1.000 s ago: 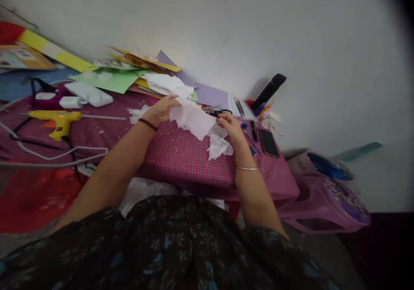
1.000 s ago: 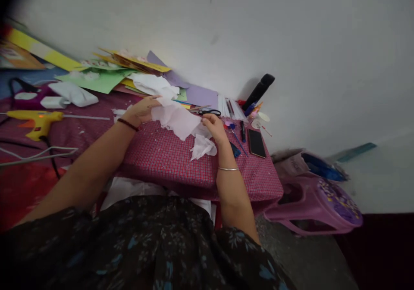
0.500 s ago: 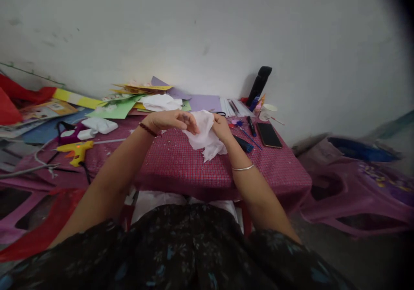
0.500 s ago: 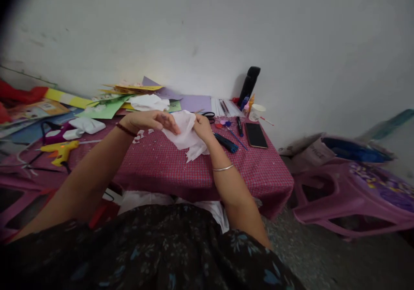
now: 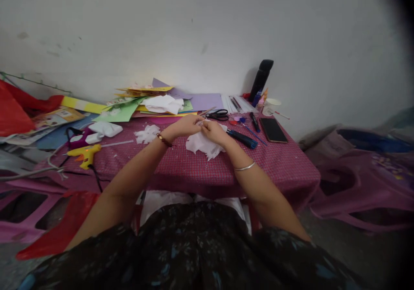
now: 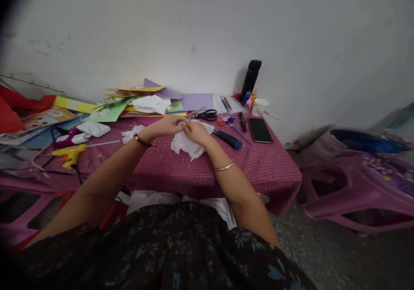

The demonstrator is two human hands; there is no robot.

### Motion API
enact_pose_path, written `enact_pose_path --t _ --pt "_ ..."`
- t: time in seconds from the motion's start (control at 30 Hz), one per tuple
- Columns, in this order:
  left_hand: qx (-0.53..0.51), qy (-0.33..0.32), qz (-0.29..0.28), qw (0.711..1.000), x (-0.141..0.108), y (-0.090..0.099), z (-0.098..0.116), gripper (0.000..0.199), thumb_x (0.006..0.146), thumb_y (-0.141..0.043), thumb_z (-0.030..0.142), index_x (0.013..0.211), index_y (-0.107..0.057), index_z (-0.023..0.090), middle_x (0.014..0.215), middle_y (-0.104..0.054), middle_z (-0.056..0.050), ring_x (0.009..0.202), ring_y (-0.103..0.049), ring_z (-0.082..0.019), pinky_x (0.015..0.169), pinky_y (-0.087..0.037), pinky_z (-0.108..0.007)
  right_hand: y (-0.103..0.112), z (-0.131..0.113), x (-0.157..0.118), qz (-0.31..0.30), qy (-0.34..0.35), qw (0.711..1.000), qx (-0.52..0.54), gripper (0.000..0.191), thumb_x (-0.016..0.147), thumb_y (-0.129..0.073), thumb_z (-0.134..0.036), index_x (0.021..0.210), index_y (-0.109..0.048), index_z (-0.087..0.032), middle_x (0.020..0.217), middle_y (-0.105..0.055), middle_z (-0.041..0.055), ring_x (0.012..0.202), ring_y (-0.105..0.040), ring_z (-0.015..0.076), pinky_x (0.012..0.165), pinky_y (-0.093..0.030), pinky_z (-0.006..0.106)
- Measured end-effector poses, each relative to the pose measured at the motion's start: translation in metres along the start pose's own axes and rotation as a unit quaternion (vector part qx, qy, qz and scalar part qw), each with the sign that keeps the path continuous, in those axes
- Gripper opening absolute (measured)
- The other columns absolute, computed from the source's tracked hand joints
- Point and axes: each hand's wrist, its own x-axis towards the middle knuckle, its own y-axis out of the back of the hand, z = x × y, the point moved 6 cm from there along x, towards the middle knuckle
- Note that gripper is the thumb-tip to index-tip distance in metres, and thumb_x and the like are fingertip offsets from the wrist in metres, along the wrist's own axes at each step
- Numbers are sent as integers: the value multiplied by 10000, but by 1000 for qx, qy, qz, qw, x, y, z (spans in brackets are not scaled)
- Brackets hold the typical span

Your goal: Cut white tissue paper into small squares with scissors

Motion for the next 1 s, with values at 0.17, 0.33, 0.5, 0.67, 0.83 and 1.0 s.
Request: enact_pose_path --t 0.17,0.33,0.5,0.67,0.83,1.0 --pt "109 15 32 993 1 4 -8 244 682 -566 69 800 -746 184 866 -732 -67 876 -618 -234 867 -432 -325 -2 1 1 -16 7 1000 -19 227 896 -527 -219 681 -590 -186 661 -611 30 629 -464 166 617 -272 279" --pt "127 46 109 985 -5 20 -18 114 724 -579 163 666 -675 182 691 -632 -52 721 -530 -209 775 -385 -322 2 5 2 -10 -2 999 -32 256 905 -520 -228 658 -575 -186 646 -601 23 621 -450 163 600 -250 280" --pt "123 54 141 981 -13 34 -27 141 730 -577 225 594 -606 198 609 -560 -21 644 -456 -180 669 -315 -300 6 13 3 0 -21 999 -37 256 888 -515 -217 640 -577 -199 637 -608 27 625 -476 175 601 -272 281" --pt "107 61 161 979 -20 46 -31 152 720 -570 229 571 -569 196 573 -533 -3 605 -419 -156 617 -263 -292 12 20 3 13 -40 999 -28 248 861 -527 -209 616 -564 -208 614 -600 29 615 -479 179 603 -281 287" --pt "65 78 191 976 -30 58 -36 202 709 -552 207 517 -491 192 511 -421 27 556 -355 -126 568 -231 -280 18 30 2 35 -62 997 6 266 844 -517 -232 579 -506 -211 564 -535 -3 575 -434 154 567 -271 278" --pt "5 103 227 968 -40 69 -51 174 682 -546 211 529 -466 191 504 -394 36 528 -350 -109 521 -231 -260 23 42 3 69 -87 992 58 267 827 -495 -282 572 -446 -222 555 -477 -25 563 -420 143 539 -272 267"
